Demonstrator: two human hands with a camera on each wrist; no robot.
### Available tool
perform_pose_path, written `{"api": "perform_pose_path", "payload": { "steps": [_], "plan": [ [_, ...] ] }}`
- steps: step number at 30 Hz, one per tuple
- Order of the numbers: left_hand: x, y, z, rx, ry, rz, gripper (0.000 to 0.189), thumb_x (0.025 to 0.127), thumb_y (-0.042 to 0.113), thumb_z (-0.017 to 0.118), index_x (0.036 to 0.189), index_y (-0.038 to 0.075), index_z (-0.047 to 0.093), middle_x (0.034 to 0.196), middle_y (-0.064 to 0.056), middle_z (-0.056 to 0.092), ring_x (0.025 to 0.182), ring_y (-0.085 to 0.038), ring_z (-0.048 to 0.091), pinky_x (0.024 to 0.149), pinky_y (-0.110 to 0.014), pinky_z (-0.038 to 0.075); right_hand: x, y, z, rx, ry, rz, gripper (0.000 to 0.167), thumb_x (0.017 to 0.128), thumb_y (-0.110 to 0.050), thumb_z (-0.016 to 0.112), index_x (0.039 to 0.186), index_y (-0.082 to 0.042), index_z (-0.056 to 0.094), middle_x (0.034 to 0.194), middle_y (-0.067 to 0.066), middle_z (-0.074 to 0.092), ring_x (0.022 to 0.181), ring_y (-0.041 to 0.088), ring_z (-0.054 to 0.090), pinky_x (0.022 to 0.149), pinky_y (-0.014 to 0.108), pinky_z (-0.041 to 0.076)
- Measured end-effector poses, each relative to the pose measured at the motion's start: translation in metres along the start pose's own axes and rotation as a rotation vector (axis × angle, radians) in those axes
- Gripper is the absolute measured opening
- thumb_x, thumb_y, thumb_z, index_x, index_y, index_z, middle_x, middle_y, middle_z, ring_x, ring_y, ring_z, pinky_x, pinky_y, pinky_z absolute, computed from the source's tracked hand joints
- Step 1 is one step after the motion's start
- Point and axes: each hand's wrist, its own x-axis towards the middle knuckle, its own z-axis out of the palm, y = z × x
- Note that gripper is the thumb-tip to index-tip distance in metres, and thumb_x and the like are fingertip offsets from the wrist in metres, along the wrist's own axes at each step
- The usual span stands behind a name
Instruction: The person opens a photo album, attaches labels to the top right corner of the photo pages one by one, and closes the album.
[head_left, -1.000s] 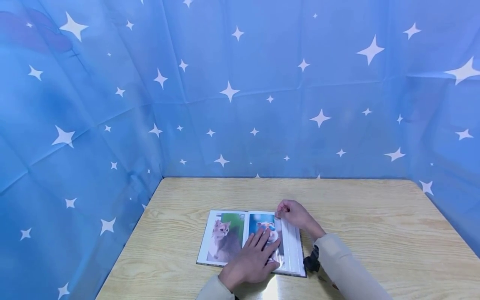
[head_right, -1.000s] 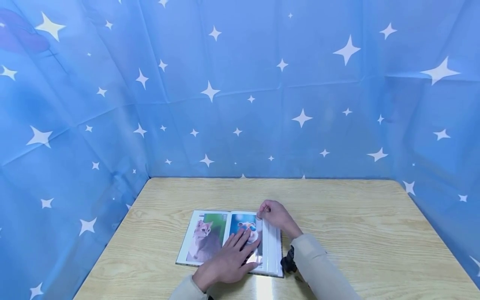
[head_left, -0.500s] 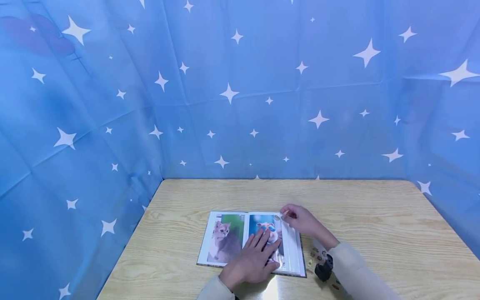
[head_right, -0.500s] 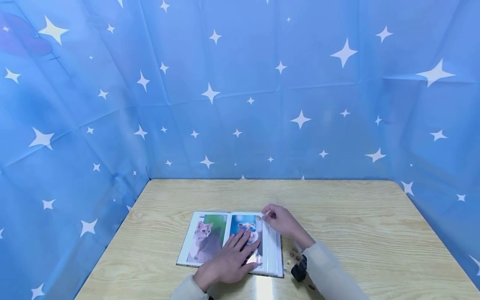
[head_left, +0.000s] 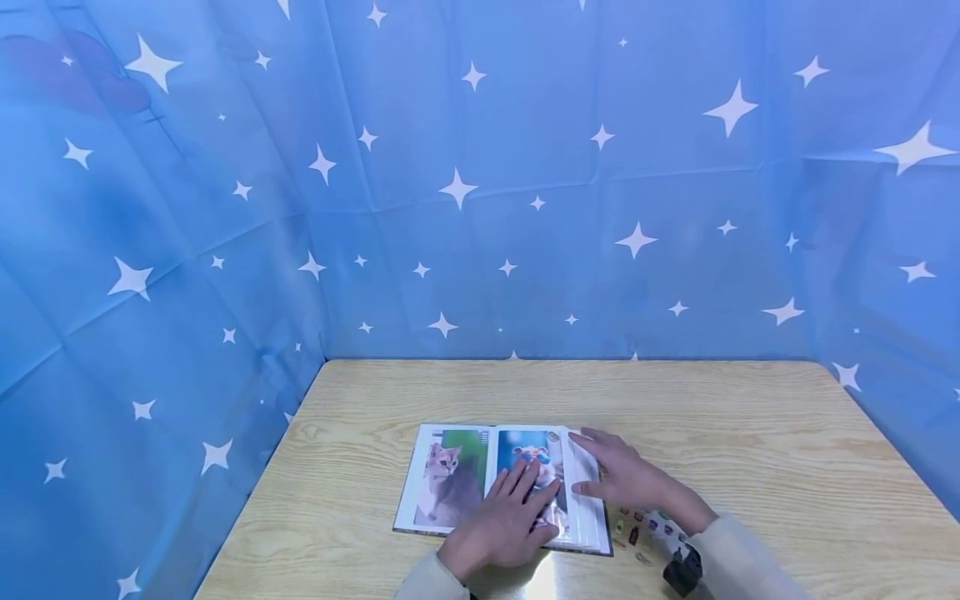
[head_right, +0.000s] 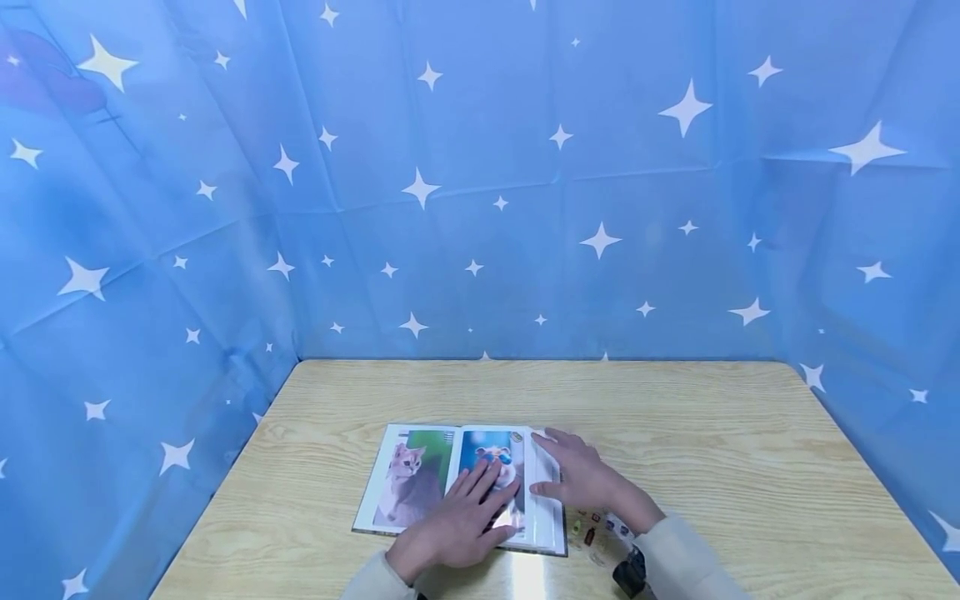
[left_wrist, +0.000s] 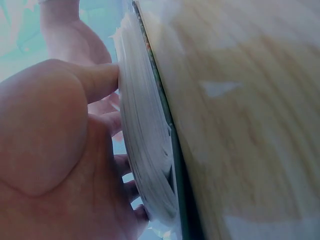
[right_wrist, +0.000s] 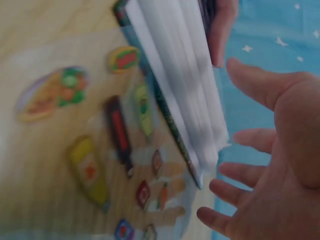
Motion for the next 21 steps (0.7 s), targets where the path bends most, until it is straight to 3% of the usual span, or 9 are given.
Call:
{"api": "perform_pose_path", "payload": {
  "steps": [5, 14, 21],
  "plan": [
    [-0.0003, -0.0005, 0.0006, -0.014, 0.011, 0.003, 0.059, 0.104, 0.052, 0.033, 0.158, 0.029, 0.025, 0.166, -0.009, 0.014, 0.153, -0.028, 0.01, 0.123, -0.047, 0.016, -0.0071, 0.0009, 0.0046, 0.007, -0.032, -0.028, 0.085, 0.088, -0.043, 0.072, 0.153, -0.003, 0.035, 0.154, 0.036, 0.026, 0.137, 0.059, 0.028, 0.102, 0.078, 0.024],
    [0.0, 0.0006, -0.0009, -0.071, 0.021, 0.005, 0.06, 0.103, 0.051, 0.038, 0.157, 0.027, 0.028, 0.165, -0.01, 0.016, 0.153, -0.03, 0.011, 0.122, -0.049, 0.016, -0.0105, 0.0032, 0.0098, -0.017, -0.067, -0.017, 0.085, 0.09, -0.048, 0.068, 0.155, -0.006, 0.031, 0.157, 0.034, 0.02, 0.14, 0.058, 0.022, 0.101, 0.08, 0.02],
    [0.0018, -0.0056, -0.0028, -0.306, 0.116, 0.022, 0.056, 0.098, 0.045, 0.055, 0.148, 0.022, 0.047, 0.162, -0.015, 0.025, 0.151, -0.035, 0.017, 0.119, -0.057, 0.02, -0.0109, 0.0036, 0.0086, -0.014, -0.084, -0.018, 0.085, 0.091, -0.049, 0.066, 0.155, -0.005, 0.03, 0.158, 0.034, 0.018, 0.14, 0.058, 0.02, 0.101, 0.08, 0.02]
  ]
}}
